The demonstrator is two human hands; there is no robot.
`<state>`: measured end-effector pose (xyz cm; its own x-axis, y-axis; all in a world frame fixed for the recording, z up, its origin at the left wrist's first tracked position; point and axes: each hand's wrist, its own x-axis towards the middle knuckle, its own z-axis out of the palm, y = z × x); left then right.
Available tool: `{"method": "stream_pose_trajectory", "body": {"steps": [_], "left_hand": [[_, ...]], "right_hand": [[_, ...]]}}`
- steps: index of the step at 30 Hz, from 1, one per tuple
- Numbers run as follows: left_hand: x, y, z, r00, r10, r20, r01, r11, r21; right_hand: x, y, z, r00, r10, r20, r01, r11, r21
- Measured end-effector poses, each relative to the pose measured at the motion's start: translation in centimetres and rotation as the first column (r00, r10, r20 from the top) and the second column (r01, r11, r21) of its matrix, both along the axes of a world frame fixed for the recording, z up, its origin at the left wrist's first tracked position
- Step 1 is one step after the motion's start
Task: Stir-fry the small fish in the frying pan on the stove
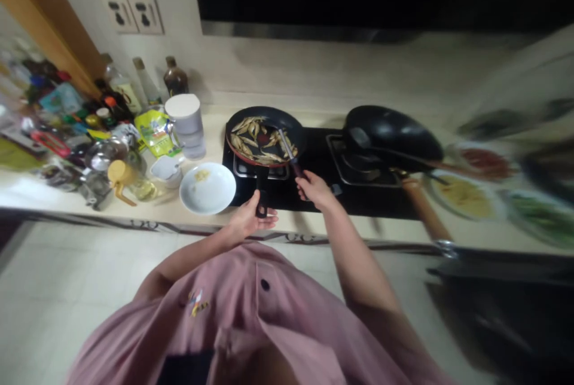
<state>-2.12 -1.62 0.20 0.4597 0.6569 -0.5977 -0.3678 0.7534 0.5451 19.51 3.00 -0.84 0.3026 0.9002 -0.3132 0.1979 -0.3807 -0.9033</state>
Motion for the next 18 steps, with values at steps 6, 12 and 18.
{"method": "stream_pose_trajectory", "body": {"steps": [6, 12, 18], "left_hand": [[0.6, 1.1, 0.8, 1.0, 0.005, -0.024, -0.003, 0.998, 0.059], [1.0, 1.5, 1.4, 0.998, 0.049, 0.042, -0.046, 0.997, -0.057], [1.1, 1.2, 1.7, 0.999, 0.044, 0.023, -0.043, 0.997, -0.068]], "right_hand": [[-0.9, -3.7, 1.4, 0.995, -0.069, -0.075, 0.079, 0.987, 0.138], [-1.0, -10.1, 3.6, 0.945, -0.085, -0.316, 0.131, 0.983, 0.128], [-0.2, -14.7, 6.6, 0.912, -0.085, -0.402, 0.087, 0.996, -0.014]]}}
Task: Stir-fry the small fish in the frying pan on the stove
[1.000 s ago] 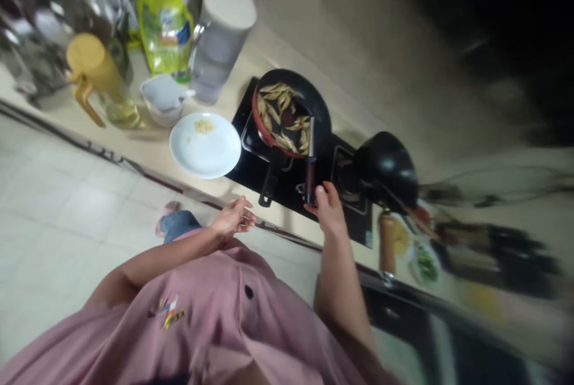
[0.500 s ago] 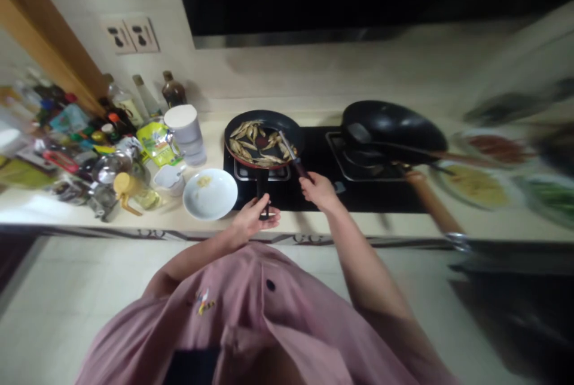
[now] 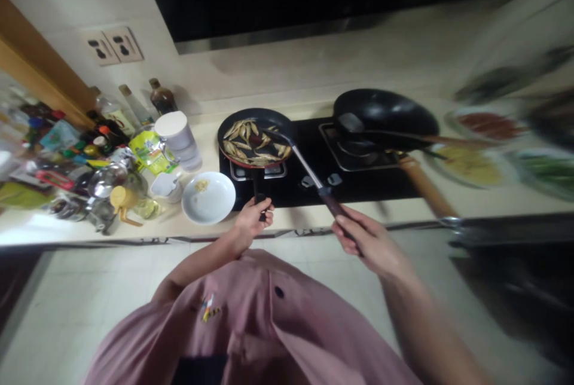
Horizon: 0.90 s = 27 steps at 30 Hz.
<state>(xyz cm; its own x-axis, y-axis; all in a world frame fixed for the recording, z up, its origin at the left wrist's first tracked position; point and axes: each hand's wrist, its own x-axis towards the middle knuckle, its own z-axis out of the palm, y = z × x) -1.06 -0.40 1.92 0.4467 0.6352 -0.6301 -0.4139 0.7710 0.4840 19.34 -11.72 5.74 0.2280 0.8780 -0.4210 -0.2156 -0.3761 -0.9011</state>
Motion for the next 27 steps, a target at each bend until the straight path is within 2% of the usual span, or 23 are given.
{"method": "stream_pose_trajectory", "body": {"steps": [4, 8, 11, 20, 27], "left_hand": [[0.1, -0.1, -0.4, 1.0, 0.008, 0.021, -0.009, 1.0, 0.019], [0.1, -0.2, -0.4, 1.0, 0.016, 0.023, -0.016, 1.0, 0.017], [0.2, -0.3, -0.1, 1.0, 0.01, 0.024, -0.01, 1.0, 0.016], [0.3, -0.5, -0.6, 0.998, -0.004, 0.058, 0.002, 0.999, 0.039], [0.4, -0.5, -0.6, 0.998, -0.024, 0.065, 0.02, 0.998, 0.057]], "right_hand": [[-0.4, 0.2, 0.5, 0.999, 0.037, -0.001, -0.037, 0.998, -0.059], [-1.2, 2.5, 0.4, 0.999, -0.034, 0.022, 0.035, 0.999, -0.04], [-1.1, 3.0, 1.1, 0.996, -0.072, 0.049, 0.073, 0.997, -0.027], [-0.7, -1.0, 7.3, 0.998, -0.006, 0.056, 0.018, 0.975, -0.22], [-1.6, -0.5, 9.6, 0.993, -0.043, 0.107, 0.07, 0.963, -0.261]]}}
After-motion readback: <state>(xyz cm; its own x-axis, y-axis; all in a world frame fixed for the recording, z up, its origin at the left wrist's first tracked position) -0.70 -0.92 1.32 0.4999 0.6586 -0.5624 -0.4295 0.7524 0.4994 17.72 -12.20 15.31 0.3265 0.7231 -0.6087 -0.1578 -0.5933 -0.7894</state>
